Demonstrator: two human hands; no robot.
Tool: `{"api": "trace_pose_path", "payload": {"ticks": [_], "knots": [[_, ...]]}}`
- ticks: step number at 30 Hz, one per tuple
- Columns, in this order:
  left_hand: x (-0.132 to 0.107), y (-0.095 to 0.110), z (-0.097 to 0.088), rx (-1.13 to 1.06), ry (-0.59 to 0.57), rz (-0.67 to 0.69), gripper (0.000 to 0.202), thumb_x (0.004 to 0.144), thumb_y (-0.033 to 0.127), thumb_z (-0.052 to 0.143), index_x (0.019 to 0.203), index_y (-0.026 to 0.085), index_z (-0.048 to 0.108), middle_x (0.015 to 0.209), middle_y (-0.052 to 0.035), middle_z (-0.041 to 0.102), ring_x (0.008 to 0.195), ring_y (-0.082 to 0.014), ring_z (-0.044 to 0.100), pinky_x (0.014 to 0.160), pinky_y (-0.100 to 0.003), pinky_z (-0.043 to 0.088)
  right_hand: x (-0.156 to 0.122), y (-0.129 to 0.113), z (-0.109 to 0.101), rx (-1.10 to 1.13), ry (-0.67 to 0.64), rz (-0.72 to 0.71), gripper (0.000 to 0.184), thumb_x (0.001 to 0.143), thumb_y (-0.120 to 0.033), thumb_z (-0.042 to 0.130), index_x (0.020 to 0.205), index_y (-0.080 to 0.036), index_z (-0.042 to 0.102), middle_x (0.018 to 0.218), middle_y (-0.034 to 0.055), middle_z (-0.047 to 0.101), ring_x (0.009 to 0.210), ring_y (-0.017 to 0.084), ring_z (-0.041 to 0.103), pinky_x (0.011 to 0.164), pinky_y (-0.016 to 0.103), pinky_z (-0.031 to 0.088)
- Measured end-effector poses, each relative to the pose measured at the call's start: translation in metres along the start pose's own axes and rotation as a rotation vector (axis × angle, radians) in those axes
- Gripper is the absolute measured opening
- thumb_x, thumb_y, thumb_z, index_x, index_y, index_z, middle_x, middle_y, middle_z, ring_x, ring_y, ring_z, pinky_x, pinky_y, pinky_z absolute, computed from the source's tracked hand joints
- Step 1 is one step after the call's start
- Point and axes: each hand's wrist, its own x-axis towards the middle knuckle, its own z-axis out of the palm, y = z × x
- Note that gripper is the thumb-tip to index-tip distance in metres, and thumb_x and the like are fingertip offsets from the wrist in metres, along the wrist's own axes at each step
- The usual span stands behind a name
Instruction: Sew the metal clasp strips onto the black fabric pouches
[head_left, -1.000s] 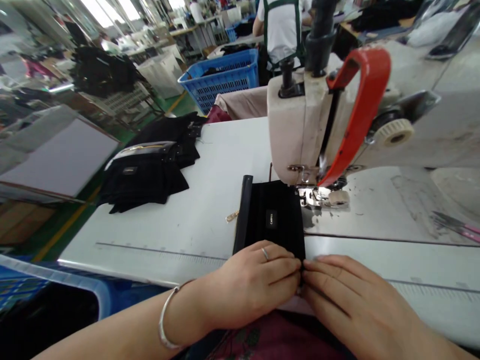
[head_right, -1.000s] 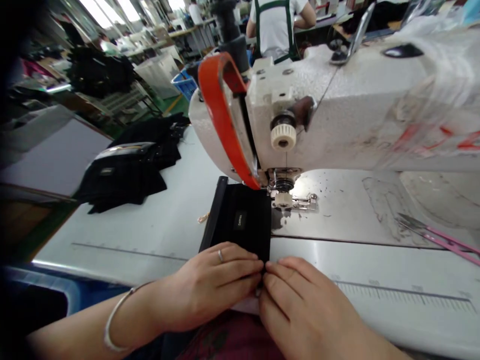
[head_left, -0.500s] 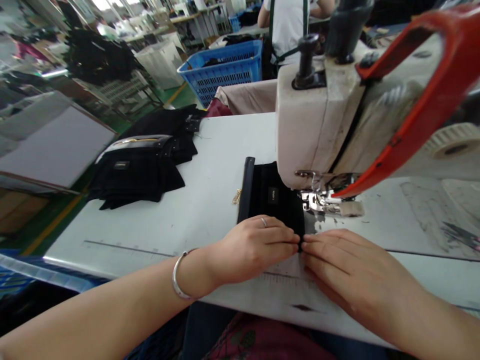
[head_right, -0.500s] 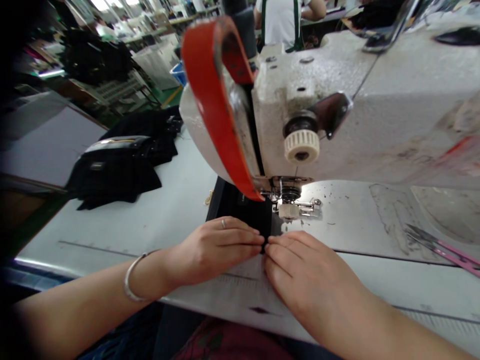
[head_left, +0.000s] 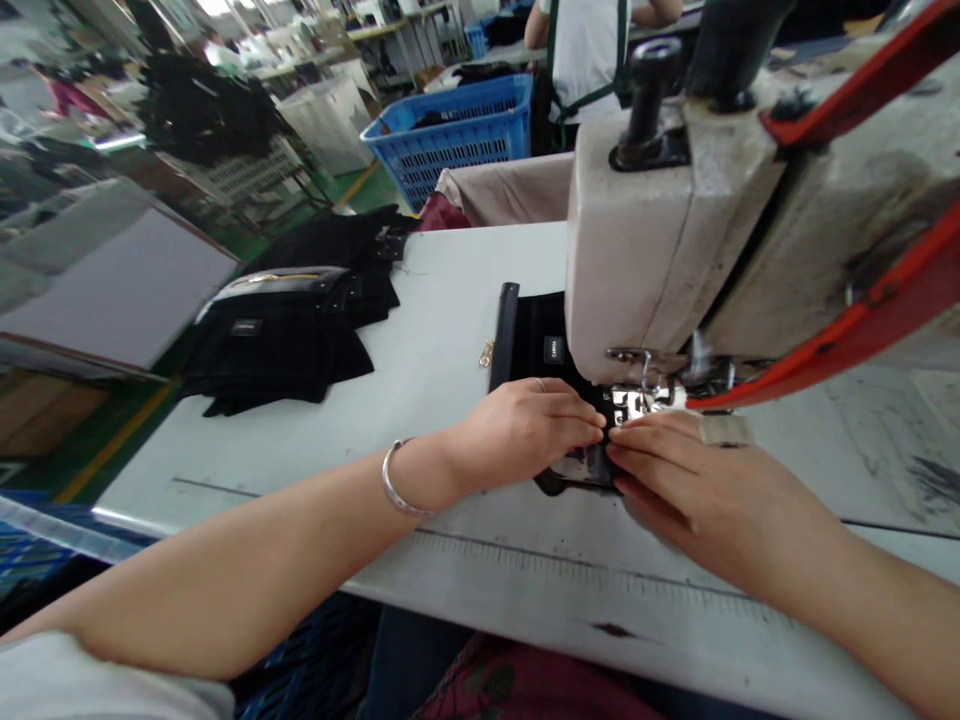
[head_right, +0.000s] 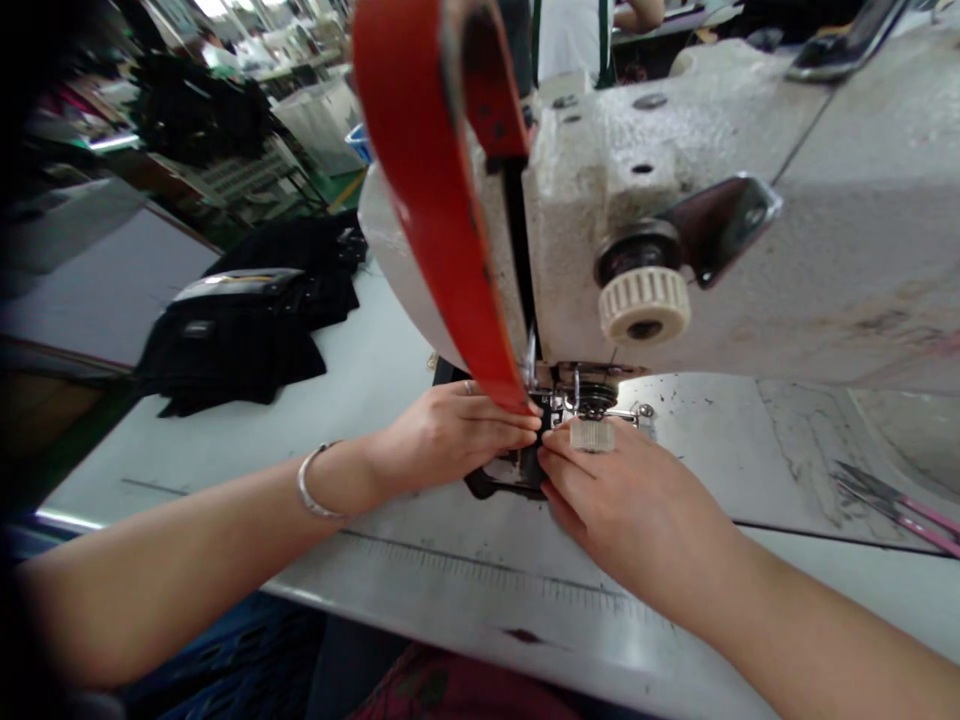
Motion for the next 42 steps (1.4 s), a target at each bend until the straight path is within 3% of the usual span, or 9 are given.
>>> {"api": "trace_pose_path", "payload": {"ticks": [6,13,17,27,30,33,37,42], "knots": [[0.004,-0.018,0.004,0.024,-0.005,-0.057,0.024,0.103,0.015,0.051,0.105,0.018,0.075,0.106,-0.0034,0.079,0.103,-0.0143,0.073,0.098,-0.028,0.059,-0.001,0.0,0.004,-0.056,0.011,-0.094,0.023,0.097,-0.011,0.05,0.103,-0.002,0.071,0.099,0.015,0.073,0.102,0.031,0.067,0.093,0.049,0.058],[0.009,-0.025,0.008,-0.005,0.071,-0.166,0.023,0.101,0.017,0.056,0.094,0.019,0.078,0.093,-0.0028,0.079,0.093,-0.0148,0.074,0.093,-0.027,0.059,-0.002,0.002,0.004,0.014,0.026,-0.038,0.021,0.097,-0.012,0.051,0.105,-0.005,0.069,0.104,0.0134,0.072,0.104,0.03,0.066,0.091,0.046,0.059],[0.008,-0.026,0.011,-0.004,0.054,-0.213,0.02,0.099,0.018,0.059,0.097,0.021,0.078,0.097,-0.0035,0.079,0.098,-0.0158,0.073,0.094,-0.029,0.059,-0.001,0.003,0.005,0.036,0.034,-0.033,0.018,0.097,-0.013,0.053,0.105,-0.007,0.068,0.105,0.0118,0.072,0.104,0.029,0.066,0.093,0.047,0.058],[0.008,-0.031,0.015,0.02,0.124,-0.105,0.018,0.099,0.017,0.059,0.096,0.017,0.077,0.099,-0.0037,0.079,0.098,-0.0166,0.073,0.096,-0.03,0.057,0.001,0.002,0.006,0.057,0.059,-0.01,0.021,0.098,-0.015,0.051,0.1,-0.01,0.071,0.103,0.0115,0.074,0.097,0.027,0.068,0.086,0.044,0.058],[0.012,-0.025,0.012,0.055,0.077,-0.155,0.02,0.1,0.016,0.058,0.093,0.018,0.077,0.093,-0.0024,0.079,0.095,-0.0165,0.073,0.094,-0.03,0.058,-0.002,0.002,0.005,0.059,0.063,-0.002,0.021,0.098,-0.015,0.051,0.099,-0.011,0.072,0.104,0.0108,0.075,0.094,0.026,0.069,0.083,0.043,0.058],[0.02,-0.01,0.001,0.089,-0.062,-0.287,0.021,0.099,0.017,0.057,0.089,0.019,0.076,0.092,-0.0023,0.078,0.095,-0.0188,0.072,0.094,-0.033,0.057,-0.009,0.004,0.004,0.06,0.056,-0.011,0.018,0.097,-0.017,0.054,0.102,-0.012,0.071,0.108,0.0084,0.075,0.097,0.026,0.069,0.083,0.044,0.059],[0.023,0.014,-0.014,0.075,-0.246,-0.337,0.018,0.099,0.018,0.057,0.105,0.017,0.074,0.106,-0.0054,0.076,0.106,-0.0212,0.068,0.1,-0.036,0.055,-0.019,0.006,0.004,0.047,0.02,0.032,0.026,0.096,-0.015,0.055,0.119,-0.011,0.066,0.12,0.0104,0.071,0.104,0.027,0.068,0.087,0.046,0.059],[0.01,0.033,-0.008,0.026,-0.13,-0.347,0.023,0.1,0.019,0.055,0.119,0.014,0.069,0.124,-0.0095,0.071,0.119,-0.0226,0.064,0.107,-0.04,0.054,-0.022,0.006,0.004,0.054,-0.02,0.027,0.036,0.094,-0.007,0.047,0.126,-0.01,0.062,0.127,0.0154,0.069,0.109,0.028,0.068,0.087,0.048,0.06]]}}
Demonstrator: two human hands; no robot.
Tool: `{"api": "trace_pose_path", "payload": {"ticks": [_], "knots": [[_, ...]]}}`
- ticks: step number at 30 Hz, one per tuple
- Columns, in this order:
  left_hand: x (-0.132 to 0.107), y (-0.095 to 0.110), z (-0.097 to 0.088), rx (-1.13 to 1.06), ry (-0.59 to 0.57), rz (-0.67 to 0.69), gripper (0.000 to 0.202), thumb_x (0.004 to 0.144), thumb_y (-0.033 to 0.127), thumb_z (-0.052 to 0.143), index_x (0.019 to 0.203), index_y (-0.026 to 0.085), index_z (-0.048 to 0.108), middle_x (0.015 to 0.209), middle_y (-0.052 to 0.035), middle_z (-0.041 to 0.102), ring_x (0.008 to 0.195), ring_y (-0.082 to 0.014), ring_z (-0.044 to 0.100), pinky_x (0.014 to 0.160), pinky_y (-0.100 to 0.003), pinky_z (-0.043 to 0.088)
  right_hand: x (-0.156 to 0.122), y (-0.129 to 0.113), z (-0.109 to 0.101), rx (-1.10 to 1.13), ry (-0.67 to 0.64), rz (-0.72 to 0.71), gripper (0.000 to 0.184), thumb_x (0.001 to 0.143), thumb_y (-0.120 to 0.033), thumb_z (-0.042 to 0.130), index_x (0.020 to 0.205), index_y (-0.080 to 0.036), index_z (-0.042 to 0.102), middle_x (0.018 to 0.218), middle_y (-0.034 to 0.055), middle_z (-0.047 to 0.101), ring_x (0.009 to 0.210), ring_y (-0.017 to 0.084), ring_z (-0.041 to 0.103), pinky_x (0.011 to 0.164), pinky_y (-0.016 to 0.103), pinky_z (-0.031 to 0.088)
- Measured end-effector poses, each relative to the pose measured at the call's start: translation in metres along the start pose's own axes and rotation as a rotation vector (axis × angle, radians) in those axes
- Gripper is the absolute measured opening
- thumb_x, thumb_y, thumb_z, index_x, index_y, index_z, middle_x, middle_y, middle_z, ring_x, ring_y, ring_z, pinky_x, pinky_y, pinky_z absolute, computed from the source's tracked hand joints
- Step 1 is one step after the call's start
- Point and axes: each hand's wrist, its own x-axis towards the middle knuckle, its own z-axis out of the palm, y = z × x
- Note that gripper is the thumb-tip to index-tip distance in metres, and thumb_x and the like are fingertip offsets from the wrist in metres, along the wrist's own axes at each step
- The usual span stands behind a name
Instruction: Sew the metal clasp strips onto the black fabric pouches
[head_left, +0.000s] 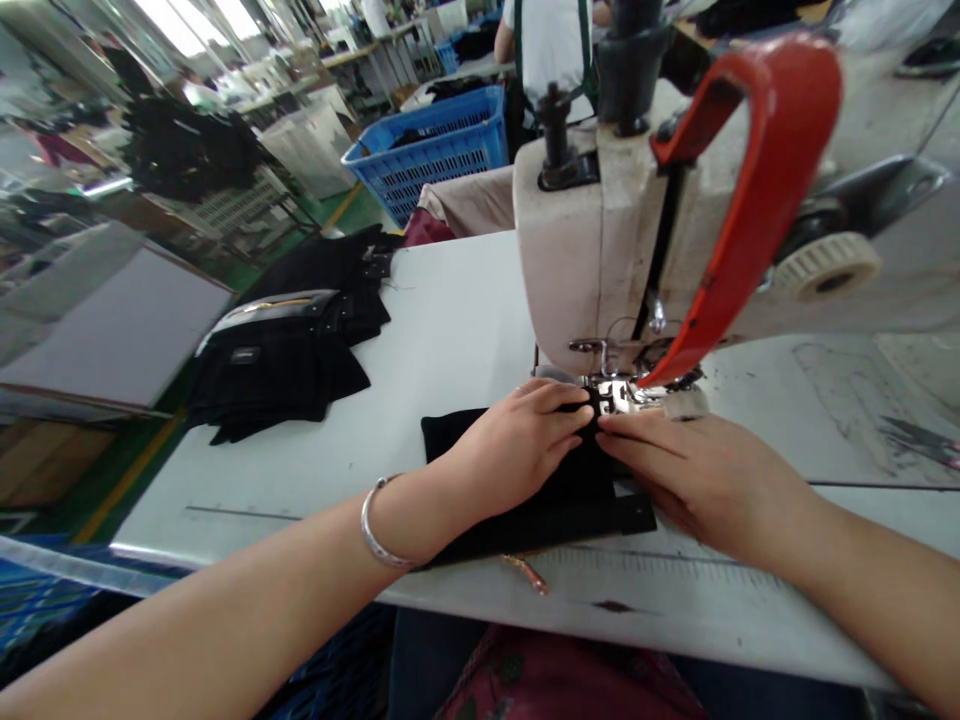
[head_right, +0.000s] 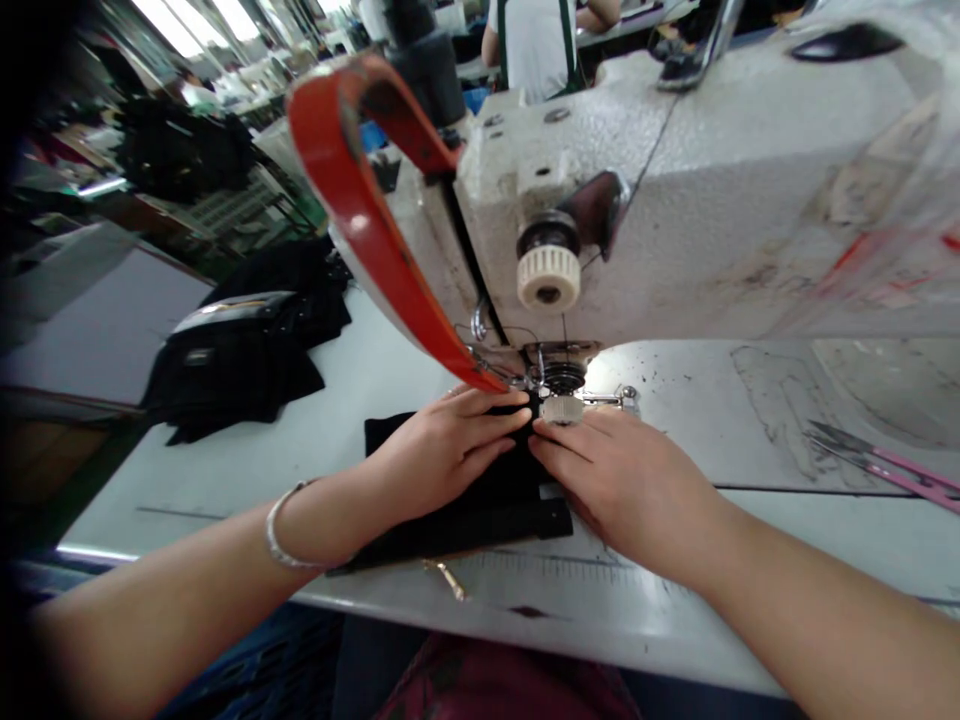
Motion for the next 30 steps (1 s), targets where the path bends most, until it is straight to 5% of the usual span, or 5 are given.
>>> {"api": "trace_pose_path", "payload": {"ticks": [4,13,19,23,30], "knots": [[-0.009,0.004,0.011,-0.008,0.101,0.019,0.027,0.103,0.017,0.049,0.124,0.01,0.065,0.127,-0.0125,0.07,0.125,-0.0217,0.062,0.108,-0.039,0.055,0.0,-0.002,-0.002,0.002,0.015,-0.038,0.034,0.091,-0.006,0.046,0.119,-0.008,0.066,0.121,0.0159,0.071,0.102,0.029,0.07,0.081,0.048,0.062],[0.003,-0.016,0.011,0.08,0.1,0.113,0.027,0.103,0.015,0.047,0.121,0.009,0.067,0.12,-0.0128,0.073,0.122,-0.0218,0.064,0.11,-0.04,0.053,0.007,-0.002,-0.001,-0.02,0.008,0.011,0.046,0.08,-0.001,0.045,0.121,-0.004,0.066,0.124,0.0175,0.07,0.111,0.032,0.067,0.089,0.05,0.06],[-0.01,0.025,-0.012,-0.066,-0.111,0.035,0.046,0.097,0.05,0.06,0.12,0.011,0.065,0.117,-0.0132,0.07,0.11,-0.0291,0.064,0.099,-0.048,0.056,0.002,0.005,-0.007,0.079,0.04,0.05,0.028,0.092,-0.01,0.051,0.115,-0.01,0.069,0.112,0.015,0.073,0.097,0.027,0.069,0.08,0.043,0.06],[-0.025,0.041,-0.007,-0.15,-0.076,-0.117,0.027,0.096,0.034,0.065,0.115,0.014,0.065,0.105,-0.0099,0.067,0.098,-0.0253,0.061,0.092,-0.045,0.056,-0.001,0.013,-0.008,0.107,0.006,0.004,0.028,0.089,-0.008,0.057,0.112,-0.013,0.072,0.108,0.0123,0.073,0.096,0.025,0.067,0.08,0.042,0.058],[-0.027,0.029,-0.007,-0.371,0.071,-0.217,0.019,0.094,0.025,0.069,0.11,0.018,0.063,0.11,-0.0087,0.064,0.104,-0.0213,0.061,0.094,-0.038,0.055,0.005,0.005,-0.007,0.028,-0.08,-0.005,0.015,0.087,-0.016,0.064,0.099,-0.02,0.072,0.113,0.0085,0.07,0.096,0.025,0.063,0.078,0.042,0.05]]}}
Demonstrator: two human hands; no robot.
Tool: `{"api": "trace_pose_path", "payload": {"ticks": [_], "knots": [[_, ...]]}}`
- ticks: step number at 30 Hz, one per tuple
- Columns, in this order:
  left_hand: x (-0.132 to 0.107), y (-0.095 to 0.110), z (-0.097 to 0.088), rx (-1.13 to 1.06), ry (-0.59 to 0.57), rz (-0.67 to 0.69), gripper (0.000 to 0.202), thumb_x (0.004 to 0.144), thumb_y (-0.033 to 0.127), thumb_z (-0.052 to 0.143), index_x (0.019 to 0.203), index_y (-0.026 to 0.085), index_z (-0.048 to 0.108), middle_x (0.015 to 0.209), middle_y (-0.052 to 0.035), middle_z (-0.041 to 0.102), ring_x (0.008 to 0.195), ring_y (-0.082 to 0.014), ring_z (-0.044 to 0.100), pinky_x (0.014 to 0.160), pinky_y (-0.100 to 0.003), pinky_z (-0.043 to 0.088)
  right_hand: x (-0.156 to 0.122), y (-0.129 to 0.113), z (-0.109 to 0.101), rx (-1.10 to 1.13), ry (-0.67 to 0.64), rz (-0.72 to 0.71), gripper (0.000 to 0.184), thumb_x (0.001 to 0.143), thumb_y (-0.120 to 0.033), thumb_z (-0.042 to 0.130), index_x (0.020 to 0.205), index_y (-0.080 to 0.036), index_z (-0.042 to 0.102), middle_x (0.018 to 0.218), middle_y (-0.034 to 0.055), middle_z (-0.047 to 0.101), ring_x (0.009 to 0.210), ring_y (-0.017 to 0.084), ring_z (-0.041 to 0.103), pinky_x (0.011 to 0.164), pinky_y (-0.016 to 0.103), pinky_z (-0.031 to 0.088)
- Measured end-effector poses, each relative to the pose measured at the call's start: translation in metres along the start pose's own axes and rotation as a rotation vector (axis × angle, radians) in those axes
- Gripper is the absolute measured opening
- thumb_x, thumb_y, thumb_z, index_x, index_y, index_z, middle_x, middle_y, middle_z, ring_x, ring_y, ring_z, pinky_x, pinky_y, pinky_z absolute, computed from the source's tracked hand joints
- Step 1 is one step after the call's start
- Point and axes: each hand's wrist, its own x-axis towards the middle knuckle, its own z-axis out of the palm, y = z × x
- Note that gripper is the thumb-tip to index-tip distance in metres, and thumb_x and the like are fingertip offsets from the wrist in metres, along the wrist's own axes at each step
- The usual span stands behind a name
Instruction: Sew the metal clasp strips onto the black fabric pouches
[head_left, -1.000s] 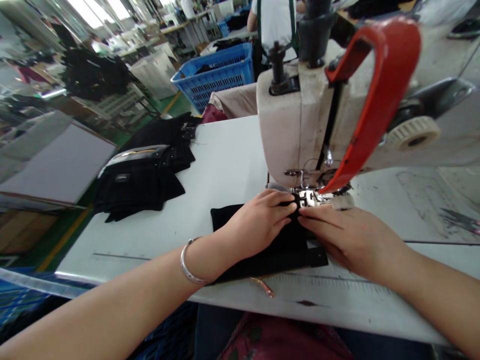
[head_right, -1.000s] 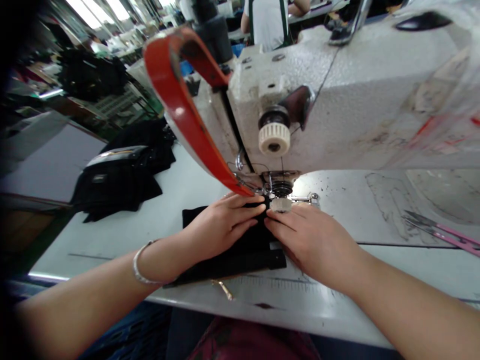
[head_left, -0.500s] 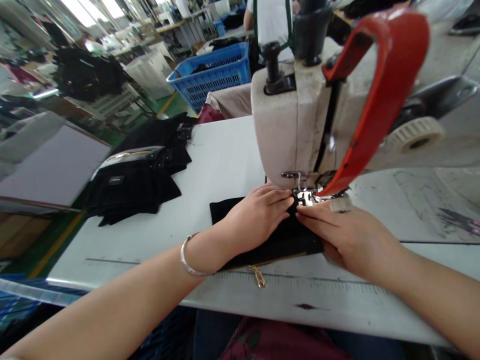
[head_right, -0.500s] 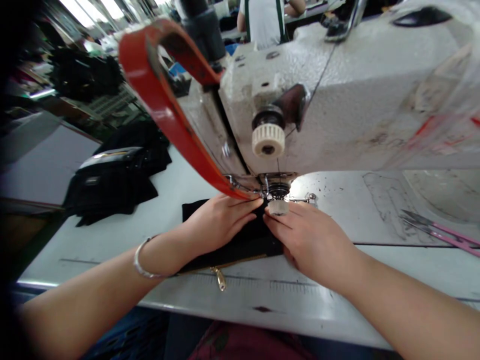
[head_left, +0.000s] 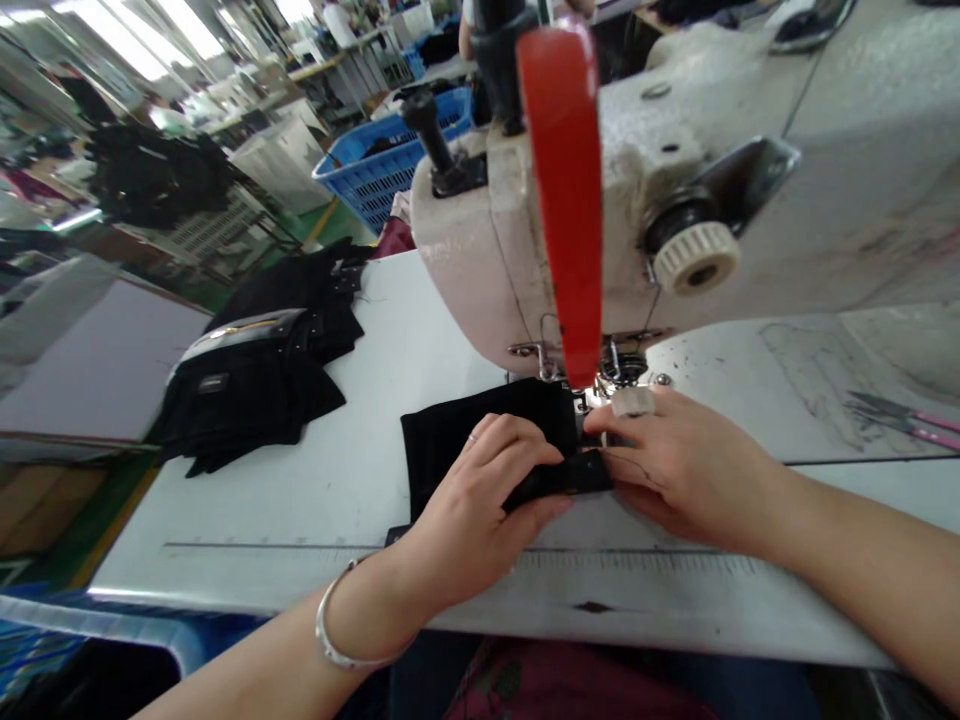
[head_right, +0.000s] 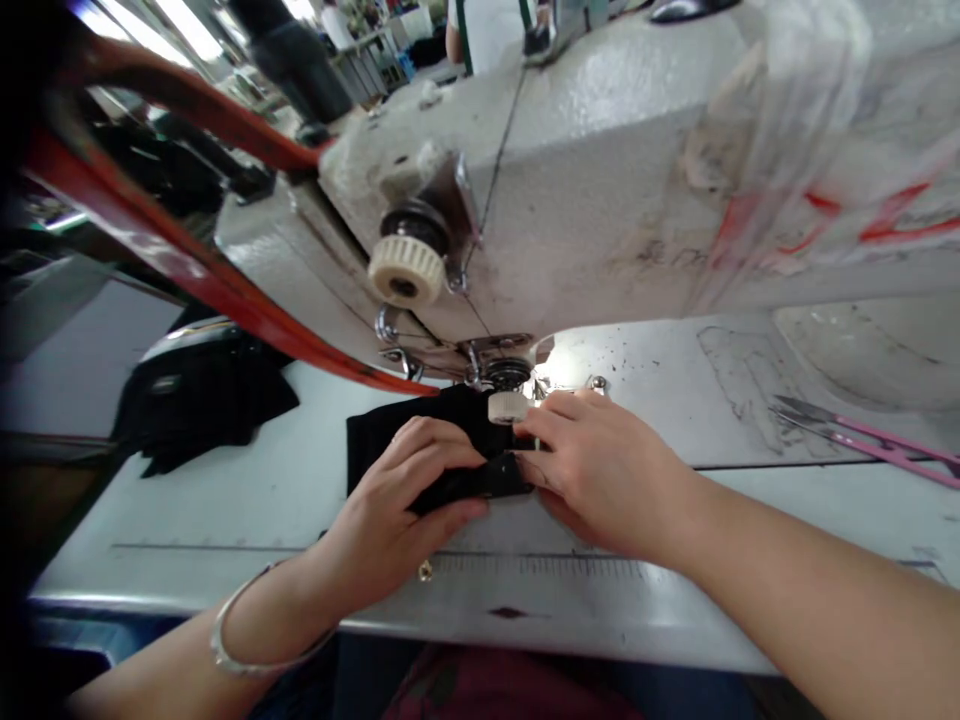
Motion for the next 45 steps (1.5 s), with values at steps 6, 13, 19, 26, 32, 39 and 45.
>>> {"api": "trace_pose_path", "payload": {"ticks": [6,13,19,26,32,39,45], "knots": [[0.001,0.006,0.0,0.191,-0.131,0.17,0.023,0.101,0.023,0.057,0.121,0.012,0.058,0.128,-0.0139,0.067,0.127,-0.0233,0.06,0.113,-0.044,0.05,0.0,-0.005,-0.002,-0.02,0.028,0.011,0.008,0.088,-0.016,0.062,0.085,-0.018,0.069,0.111,0.0093,0.072,0.095,0.027,0.063,0.077,0.043,0.05],[-0.009,0.004,0.012,0.312,-0.13,0.227,0.041,0.099,0.031,0.06,0.133,0.007,0.058,0.137,-0.0163,0.064,0.136,-0.0271,0.056,0.119,-0.046,0.047,-0.003,-0.005,0.002,0.041,0.11,-0.009,0.032,0.091,-0.009,0.048,0.114,-0.013,0.07,0.116,0.0099,0.074,0.098,0.024,0.067,0.082,0.042,0.054],[0.001,-0.013,0.009,0.316,-0.115,0.298,0.041,0.1,0.032,0.058,0.132,0.007,0.059,0.137,-0.0172,0.064,0.135,-0.0278,0.056,0.118,-0.046,0.048,-0.002,-0.007,0.005,-0.048,0.076,0.029,0.033,0.091,-0.008,0.048,0.118,-0.011,0.068,0.116,0.014,0.072,0.1,0.029,0.066,0.083,0.048,0.055],[0.023,-0.035,0.005,0.354,-0.037,0.394,0.033,0.1,0.028,0.056,0.125,0.007,0.062,0.131,-0.0166,0.066,0.126,-0.0264,0.063,0.111,-0.043,0.054,0.001,-0.003,0.007,-0.132,0.032,0.118,0.038,0.091,-0.012,0.052,0.127,-0.011,0.062,0.108,0.0149,0.068,0.093,0.032,0.062,0.074,0.046,0.055],[0.034,-0.043,0.006,0.377,-0.004,0.407,0.03,0.1,0.029,0.056,0.118,0.006,0.064,0.117,-0.016,0.069,0.118,-0.0262,0.066,0.106,-0.041,0.056,0.004,-0.003,0.009,-0.132,0.034,0.16,0.035,0.09,-0.011,0.051,0.123,-0.012,0.062,0.105,0.0134,0.067,0.092,0.03,0.062,0.079,0.044,0.056],[0.033,-0.044,0.01,0.342,-0.077,0.339,0.034,0.101,0.035,0.054,0.12,0.008,0.063,0.126,-0.0162,0.067,0.124,-0.0256,0.062,0.112,-0.041,0.051,-0.002,0.0,0.009,-0.165,0.046,0.128,0.043,0.094,-0.013,0.047,0.136,-0.011,0.054,0.119,0.0142,0.067,0.09,0.027,0.066,0.074,0.04,0.056],[0.034,-0.045,0.011,0.318,-0.093,0.279,0.044,0.101,0.046,0.054,0.124,0.009,0.063,0.132,-0.0154,0.065,0.127,-0.0261,0.06,0.112,-0.04,0.049,-0.008,0.01,0.007,-0.171,0.16,0.1,0.032,0.098,-0.018,0.046,0.124,-0.014,0.064,0.112,0.0139,0.07,0.094,0.027,0.067,0.082,0.041,0.056]]}}
